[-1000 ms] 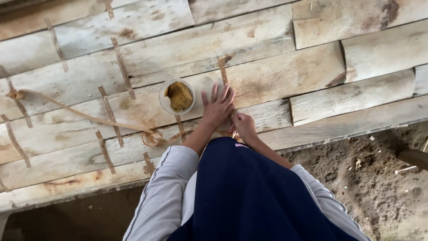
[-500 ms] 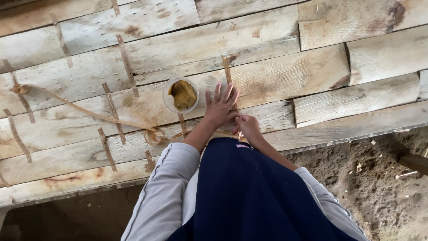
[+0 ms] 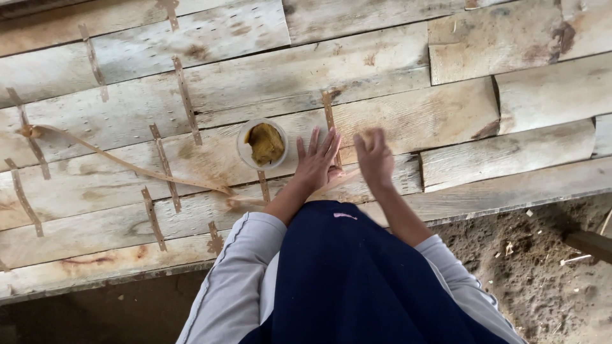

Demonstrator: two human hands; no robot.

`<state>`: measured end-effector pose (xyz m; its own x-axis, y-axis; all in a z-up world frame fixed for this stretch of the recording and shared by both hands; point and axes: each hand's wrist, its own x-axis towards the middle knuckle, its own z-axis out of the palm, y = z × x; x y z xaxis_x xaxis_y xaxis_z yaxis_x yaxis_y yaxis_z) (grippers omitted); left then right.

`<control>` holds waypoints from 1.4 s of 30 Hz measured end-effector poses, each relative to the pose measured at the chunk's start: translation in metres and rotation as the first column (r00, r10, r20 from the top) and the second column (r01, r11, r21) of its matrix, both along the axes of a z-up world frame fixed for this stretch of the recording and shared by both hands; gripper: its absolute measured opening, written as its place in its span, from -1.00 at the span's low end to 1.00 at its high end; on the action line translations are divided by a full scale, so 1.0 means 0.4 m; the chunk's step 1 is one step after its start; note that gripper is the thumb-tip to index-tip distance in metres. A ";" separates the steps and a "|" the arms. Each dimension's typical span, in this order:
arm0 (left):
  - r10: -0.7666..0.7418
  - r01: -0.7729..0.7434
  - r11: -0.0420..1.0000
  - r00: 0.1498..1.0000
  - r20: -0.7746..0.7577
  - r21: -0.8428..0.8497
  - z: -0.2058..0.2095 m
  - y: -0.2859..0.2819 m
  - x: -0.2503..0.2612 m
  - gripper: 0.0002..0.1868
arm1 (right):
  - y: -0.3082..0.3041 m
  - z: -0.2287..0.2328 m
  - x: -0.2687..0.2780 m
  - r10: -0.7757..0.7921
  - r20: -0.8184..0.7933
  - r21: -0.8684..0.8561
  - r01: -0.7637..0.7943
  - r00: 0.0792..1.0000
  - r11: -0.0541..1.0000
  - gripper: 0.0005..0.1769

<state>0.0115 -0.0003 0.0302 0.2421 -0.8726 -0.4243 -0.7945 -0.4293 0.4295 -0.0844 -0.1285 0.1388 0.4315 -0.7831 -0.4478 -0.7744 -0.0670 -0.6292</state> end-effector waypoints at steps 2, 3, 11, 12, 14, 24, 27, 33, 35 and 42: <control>0.008 -0.007 1.000 1.000 0.013 -0.023 -0.007 0.005 -0.001 0.10 | -0.068 -0.125 0.010 0.092 -0.024 -0.231 -0.095 0.996 0.968 -0.39; 0.010 -0.009 0.999 1.000 0.025 -0.045 -0.010 0.005 0.000 0.08 | -0.106 -0.186 0.017 0.170 -0.066 -0.446 -0.182 0.983 0.876 -0.29; -0.013 0.013 1.000 1.000 0.011 0.007 0.021 -0.006 0.016 0.02 | -0.088 -0.257 0.161 0.371 -0.107 -0.529 -0.369 0.922 0.764 0.08; -0.023 0.024 0.999 1.000 -0.006 0.035 0.025 -0.008 0.015 0.01 | -0.094 -0.267 0.171 0.376 -0.081 -0.554 -0.356 0.923 0.753 0.09; -0.003 0.002 1.000 1.000 -0.005 -0.005 0.012 -0.002 0.010 0.04 | -0.121 -0.294 0.199 0.356 -0.103 -0.531 -0.354 0.929 0.770 0.13; 0.053 -0.048 0.989 0.998 0.032 -0.138 -0.104 0.013 -0.008 0.07 | -0.224 -0.330 0.336 0.358 -0.172 -0.491 -0.395 0.918 0.777 0.28; 0.054 -0.045 0.989 0.996 0.066 -0.137 -0.079 0.012 -0.002 0.08 | -0.231 -0.296 0.348 0.385 -0.193 -0.473 -0.430 0.902 0.769 0.30; 0.099 -0.089 0.975 0.994 0.038 -0.202 -0.061 0.019 0.001 0.16 | -0.174 -0.274 0.237 0.466 -0.183 -0.459 -0.494 0.866 0.738 0.34; 0.101 -0.087 0.971 0.993 0.054 -0.224 -0.047 0.020 0.008 0.15 | -0.156 -0.282 0.193 0.489 -0.182 -0.465 -0.513 0.853 0.722 0.33; 0.097 -0.093 0.947 0.995 -0.001 -0.308 -0.085 0.041 -0.001 -0.01 | -0.090 -0.230 0.068 0.518 -0.199 -0.469 -0.545 0.832 0.695 0.34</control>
<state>0.0110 0.0159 -0.0038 0.3341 -0.9327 -0.1356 -0.7631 -0.3521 0.5420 -0.0572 -0.1644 0.0468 0.8326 -0.5441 -0.1039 -0.5420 -0.7614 -0.3556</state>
